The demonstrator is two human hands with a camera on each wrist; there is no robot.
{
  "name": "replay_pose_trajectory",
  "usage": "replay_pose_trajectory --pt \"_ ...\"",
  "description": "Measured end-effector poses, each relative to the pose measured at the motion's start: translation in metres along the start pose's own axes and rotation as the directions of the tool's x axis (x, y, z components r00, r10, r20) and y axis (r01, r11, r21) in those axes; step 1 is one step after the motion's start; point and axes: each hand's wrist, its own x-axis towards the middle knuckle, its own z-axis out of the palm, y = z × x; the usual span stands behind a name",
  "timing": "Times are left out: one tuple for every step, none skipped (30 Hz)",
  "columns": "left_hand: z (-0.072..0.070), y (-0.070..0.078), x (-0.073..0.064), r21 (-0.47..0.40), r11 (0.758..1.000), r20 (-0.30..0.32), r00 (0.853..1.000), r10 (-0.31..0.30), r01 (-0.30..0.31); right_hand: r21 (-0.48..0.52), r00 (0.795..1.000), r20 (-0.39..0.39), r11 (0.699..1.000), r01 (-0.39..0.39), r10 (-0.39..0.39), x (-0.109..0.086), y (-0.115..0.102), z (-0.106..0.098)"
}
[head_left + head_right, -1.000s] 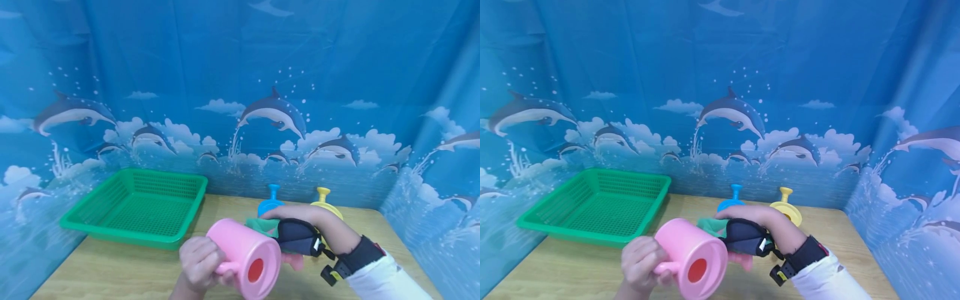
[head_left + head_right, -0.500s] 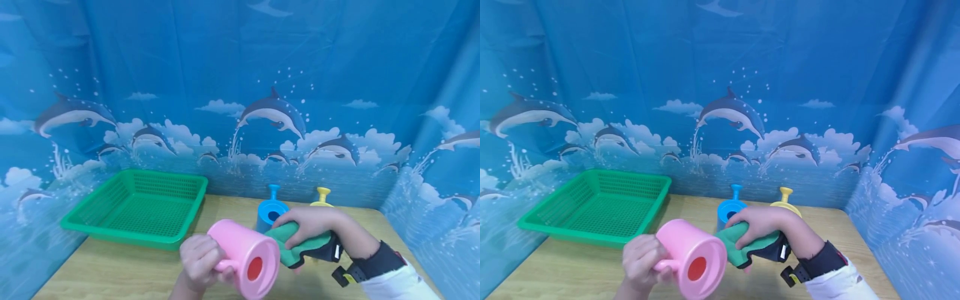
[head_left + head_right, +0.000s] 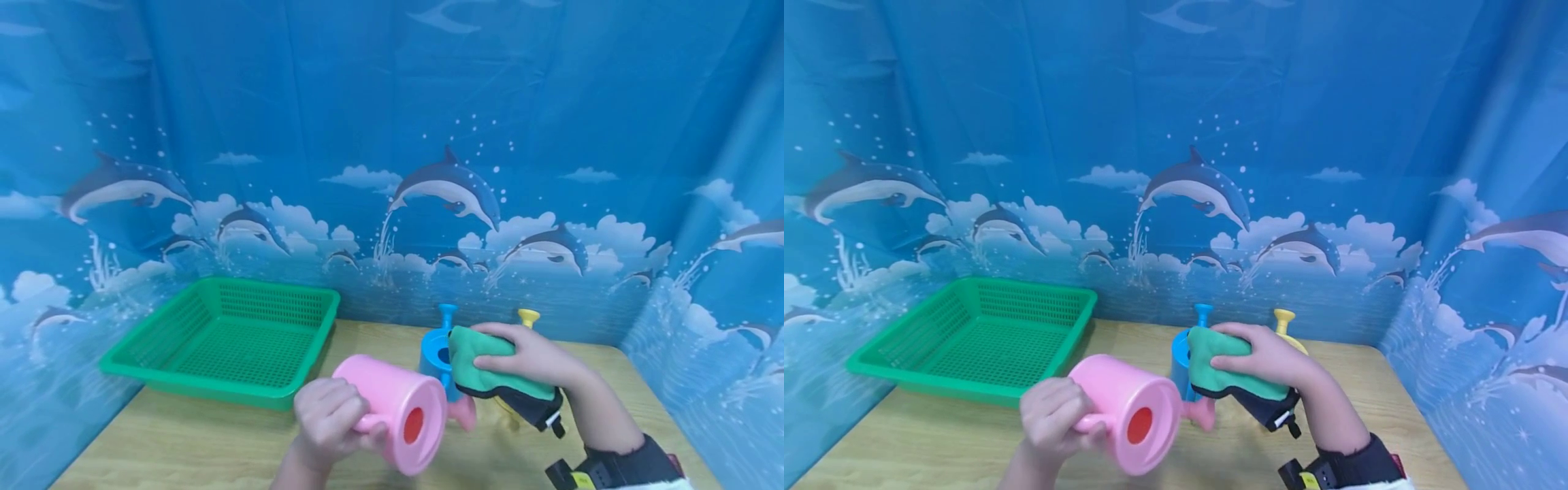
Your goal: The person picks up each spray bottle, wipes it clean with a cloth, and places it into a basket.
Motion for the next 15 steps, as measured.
replay_pose_trajectory --pt "0.000 -0.001 0.000 0.002 1.000 -0.004 1.000 -0.003 0.003 0.011 1.000 -0.024 1.000 -0.020 0.020 -0.001 0.001 0.001" --pt "0.000 -0.001 -0.001 0.005 1.000 -0.005 1.000 -0.007 0.007 0.020 0.998 -0.046 0.999 -0.034 0.034 -0.002 0.002 0.002" --pt "-0.001 -0.002 -0.001 0.007 1.000 -0.006 1.000 -0.012 0.012 0.029 0.997 -0.065 0.999 -0.045 0.047 -0.004 0.003 0.004" --pt "-0.001 -0.002 -0.002 0.010 1.000 -0.006 1.000 -0.017 0.017 0.041 0.995 -0.082 0.998 -0.055 0.058 -0.005 0.004 0.005" --pt "-0.001 -0.002 -0.002 0.014 1.000 -0.009 1.000 -0.022 0.022 0.054 0.993 -0.097 0.997 -0.060 0.065 -0.006 0.005 0.007" --pt "-0.002 -0.002 -0.003 0.017 0.999 -0.009 1.000 -0.029 0.029 0.073 0.992 -0.107 0.995 -0.064 0.072 -0.007 0.007 0.008" --pt "-0.002 -0.002 -0.003 0.019 0.999 -0.008 0.999 -0.035 0.035 0.090 0.990 -0.120 0.994 -0.068 0.078 -0.008 0.008 0.010" --pt "-0.003 -0.002 -0.004 0.022 0.999 -0.007 0.999 -0.042 0.042 0.112 0.988 -0.131 0.991 -0.069 0.084 -0.010 0.009 0.012" --pt "-0.004 -0.003 -0.005 0.026 0.999 -0.006 0.999 -0.047 0.047 0.134 0.986 -0.143 0.989 -0.070 0.089 -0.011 0.011 0.013" --pt "-0.004 -0.003 -0.005 0.031 0.998 -0.006 0.999 -0.051 0.051 0.154 0.983 -0.155 0.986 -0.070 0.094 -0.013 0.012 0.014" --pt "-0.005 -0.003 -0.006 0.037 0.998 -0.005 0.998 -0.055 0.055 0.168 0.981 -0.169 0.984 -0.067 0.095 -0.015 0.013 0.016" --pt "-0.005 -0.003 -0.007 0.040 0.997 -0.005 0.998 -0.059 0.059 0.183 0.979 -0.180 0.981 -0.058 0.092 -0.016 0.014 0.017" --pt "-0.006 -0.004 -0.007 0.044 0.997 -0.003 0.998 -0.062 0.062 0.198 0.978 -0.190 0.979 -0.051 0.089 -0.017 0.016 0.019" --pt "-0.007 -0.004 -0.008 0.049 0.997 -0.003 0.998 -0.066 0.066 0.209 0.977 -0.198 0.977 -0.039 0.082 -0.018 0.018 0.020" --pt "-0.008 -0.005 -0.008 0.052 0.996 -0.002 0.998 -0.070 0.070 0.222 0.976 -0.203 0.975 -0.028 0.075 -0.019 0.019 0.022"
